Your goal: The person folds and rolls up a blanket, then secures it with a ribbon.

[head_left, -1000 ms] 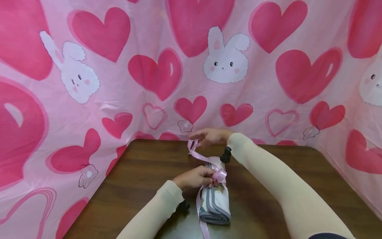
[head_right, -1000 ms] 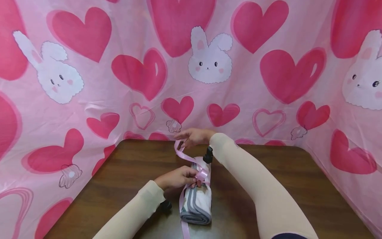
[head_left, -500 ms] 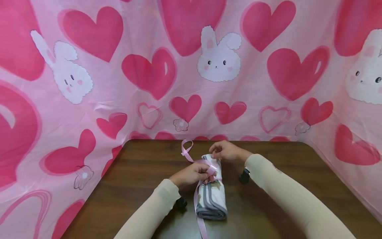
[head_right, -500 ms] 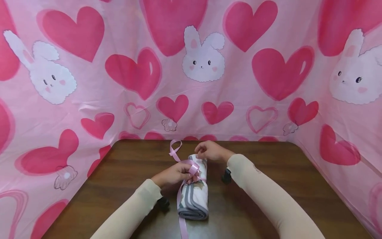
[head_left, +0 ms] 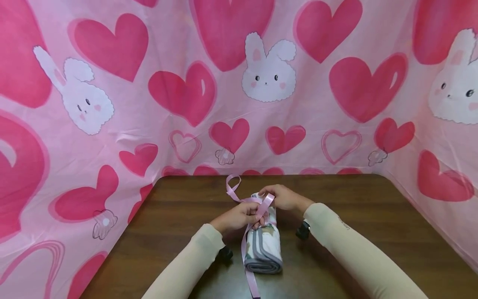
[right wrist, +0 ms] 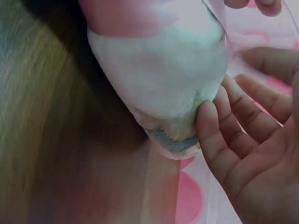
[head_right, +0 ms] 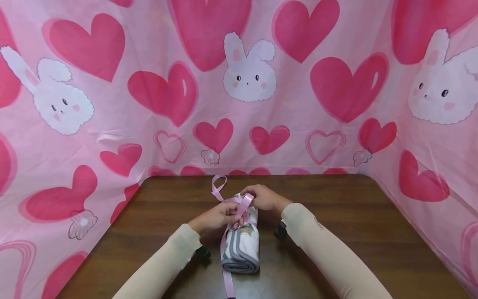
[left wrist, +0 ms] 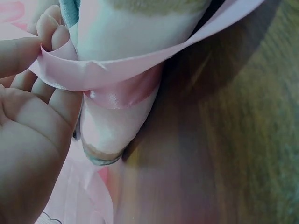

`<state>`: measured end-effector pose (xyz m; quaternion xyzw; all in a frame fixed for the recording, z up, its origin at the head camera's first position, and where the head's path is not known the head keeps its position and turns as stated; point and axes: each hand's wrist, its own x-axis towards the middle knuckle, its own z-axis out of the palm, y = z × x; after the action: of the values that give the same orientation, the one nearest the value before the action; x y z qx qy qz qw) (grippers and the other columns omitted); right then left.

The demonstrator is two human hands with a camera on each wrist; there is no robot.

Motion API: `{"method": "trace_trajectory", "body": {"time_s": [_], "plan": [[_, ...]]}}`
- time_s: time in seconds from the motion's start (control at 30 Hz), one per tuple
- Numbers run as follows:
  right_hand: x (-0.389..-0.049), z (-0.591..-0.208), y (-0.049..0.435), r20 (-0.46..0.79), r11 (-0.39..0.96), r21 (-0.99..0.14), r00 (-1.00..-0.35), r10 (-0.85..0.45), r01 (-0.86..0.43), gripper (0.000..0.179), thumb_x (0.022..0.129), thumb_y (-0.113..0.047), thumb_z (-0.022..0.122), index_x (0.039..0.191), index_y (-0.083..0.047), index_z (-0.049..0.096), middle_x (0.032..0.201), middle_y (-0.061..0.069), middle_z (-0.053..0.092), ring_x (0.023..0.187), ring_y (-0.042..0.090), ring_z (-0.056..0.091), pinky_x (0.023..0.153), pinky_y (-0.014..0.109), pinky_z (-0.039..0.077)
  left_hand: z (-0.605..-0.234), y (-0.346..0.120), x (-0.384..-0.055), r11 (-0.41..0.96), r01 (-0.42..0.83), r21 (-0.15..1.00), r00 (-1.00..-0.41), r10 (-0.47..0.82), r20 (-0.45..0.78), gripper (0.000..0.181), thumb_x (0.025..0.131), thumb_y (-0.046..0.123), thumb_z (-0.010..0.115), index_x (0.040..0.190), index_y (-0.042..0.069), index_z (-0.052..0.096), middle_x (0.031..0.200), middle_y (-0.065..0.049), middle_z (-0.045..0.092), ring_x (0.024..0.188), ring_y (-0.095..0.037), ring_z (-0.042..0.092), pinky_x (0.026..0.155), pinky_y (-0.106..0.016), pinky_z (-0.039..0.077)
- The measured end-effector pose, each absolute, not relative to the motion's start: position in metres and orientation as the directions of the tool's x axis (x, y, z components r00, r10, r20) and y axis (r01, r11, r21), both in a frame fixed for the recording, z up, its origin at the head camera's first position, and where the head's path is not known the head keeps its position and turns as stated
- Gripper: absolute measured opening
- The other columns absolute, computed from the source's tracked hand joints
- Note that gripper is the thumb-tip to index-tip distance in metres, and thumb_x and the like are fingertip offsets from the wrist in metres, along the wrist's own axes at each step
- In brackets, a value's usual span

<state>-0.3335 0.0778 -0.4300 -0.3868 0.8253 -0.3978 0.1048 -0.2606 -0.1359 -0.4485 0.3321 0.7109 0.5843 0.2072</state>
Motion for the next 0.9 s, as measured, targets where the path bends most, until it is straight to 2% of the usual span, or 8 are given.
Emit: {"method": "trace_trajectory", "body": {"time_s": [0.2, 0.33, 0.43, 0.6, 0.7, 0.77, 0.83, 0.9], "plan": [[-0.326, -0.434, 0.075, 0.13, 0.412, -0.729, -0.702, -0.7, -0.547, 0.046, 0.081, -0.005, 0.073, 0.125, -0.007, 0.059, 0.102, 0.0, 0.064, 0.091, 0.019, 0.058, 0.082, 0.036, 0.051, -0.446, -0.136, -0.26, 0.088, 0.272, 0.958, -0.689, 0.713, 0.13, 0.01, 0.096, -0.007, 0.049, 0.101, -0.009, 0.058, 0.088, -0.019, 0.063, 0.071, -0.017, 0.057, 0.068, -0.027, 0.05], [-0.329, -0.438, 0.075, 0.173, 0.451, -0.729, -0.777, -0.605, -0.514, 0.032, 0.085, -0.001, 0.068, 0.116, -0.007, 0.064, 0.09, 0.0, 0.063, 0.081, 0.018, 0.058, 0.073, 0.033, 0.052, -0.444, -0.135, -0.259, 0.126, 0.24, 0.963, -0.71, 0.699, 0.086, 0.01, 0.096, -0.006, 0.05, 0.1, -0.008, 0.06, 0.086, -0.014, 0.063, 0.071, -0.017, 0.056, 0.068, -0.027, 0.05], [-0.337, -0.443, 0.075, 0.164, 0.456, -0.76, -0.817, -0.553, -0.462, 0.02, 0.088, -0.006, 0.067, 0.108, -0.006, 0.068, 0.084, 0.001, 0.063, 0.073, 0.018, 0.058, 0.065, 0.032, 0.052, -0.444, -0.135, -0.258, 0.142, 0.206, 0.968, -0.722, 0.69, 0.052, 0.011, 0.096, -0.007, 0.049, 0.102, -0.007, 0.059, 0.086, -0.01, 0.062, 0.072, -0.018, 0.056, 0.069, -0.027, 0.05], [-0.356, -0.444, 0.068, 0.158, 0.448, -0.785, -0.837, -0.523, -0.428, 0.013, 0.09, -0.014, 0.07, 0.099, -0.007, 0.073, 0.084, 0.001, 0.066, 0.075, 0.018, 0.059, 0.067, 0.032, 0.052, -0.444, -0.134, -0.257, 0.169, 0.216, 0.962, -0.723, 0.69, 0.041, 0.012, 0.097, -0.006, 0.05, 0.102, -0.004, 0.06, 0.087, -0.008, 0.063, 0.073, -0.018, 0.056, 0.069, -0.027, 0.05], [-0.362, -0.435, 0.059, 0.159, 0.471, -0.752, -0.822, -0.547, -0.46, 0.013, 0.089, -0.014, 0.071, 0.101, -0.009, 0.073, 0.087, -0.001, 0.067, 0.08, 0.018, 0.059, 0.074, 0.033, 0.052, -0.443, -0.133, -0.257, 0.181, 0.231, 0.956, -0.721, 0.691, 0.043, 0.011, 0.097, -0.004, 0.052, 0.102, -0.002, 0.061, 0.088, -0.007, 0.064, 0.073, -0.017, 0.057, 0.07, -0.027, 0.051], [-0.363, -0.424, 0.05, 0.157, 0.49, -0.706, -0.787, -0.596, -0.512, 0.012, 0.089, -0.015, 0.071, 0.1, -0.011, 0.074, 0.087, -0.004, 0.068, 0.08, 0.016, 0.059, 0.075, 0.032, 0.052, -0.442, -0.133, -0.257, 0.186, 0.242, 0.952, -0.714, 0.699, 0.045, 0.012, 0.097, -0.003, 0.052, 0.102, -0.001, 0.062, 0.087, -0.006, 0.064, 0.073, -0.017, 0.057, 0.07, -0.027, 0.051], [-0.365, -0.414, 0.04, 0.146, 0.485, -0.666, -0.737, -0.66, -0.566, 0.01, 0.09, -0.018, 0.07, 0.096, -0.012, 0.075, 0.082, -0.007, 0.066, 0.076, 0.013, 0.057, 0.072, 0.028, 0.05, -0.442, -0.132, -0.257, 0.18, 0.257, 0.949, -0.699, 0.713, 0.054, 0.013, 0.097, -0.004, 0.051, 0.102, -0.001, 0.062, 0.087, -0.007, 0.064, 0.073, -0.018, 0.057, 0.069, -0.028, 0.051], [-0.367, -0.404, 0.029, 0.125, 0.424, -0.695, -0.679, -0.724, -0.58, 0.01, 0.091, -0.02, 0.069, 0.089, -0.011, 0.074, 0.074, -0.006, 0.062, 0.068, 0.011, 0.053, 0.063, 0.025, 0.047, -0.441, -0.132, -0.258, 0.176, 0.275, 0.945, -0.683, 0.728, 0.064, 0.013, 0.097, -0.005, 0.051, 0.101, -0.002, 0.062, 0.087, -0.007, 0.065, 0.072, -0.018, 0.057, 0.069, -0.028, 0.051]]}}
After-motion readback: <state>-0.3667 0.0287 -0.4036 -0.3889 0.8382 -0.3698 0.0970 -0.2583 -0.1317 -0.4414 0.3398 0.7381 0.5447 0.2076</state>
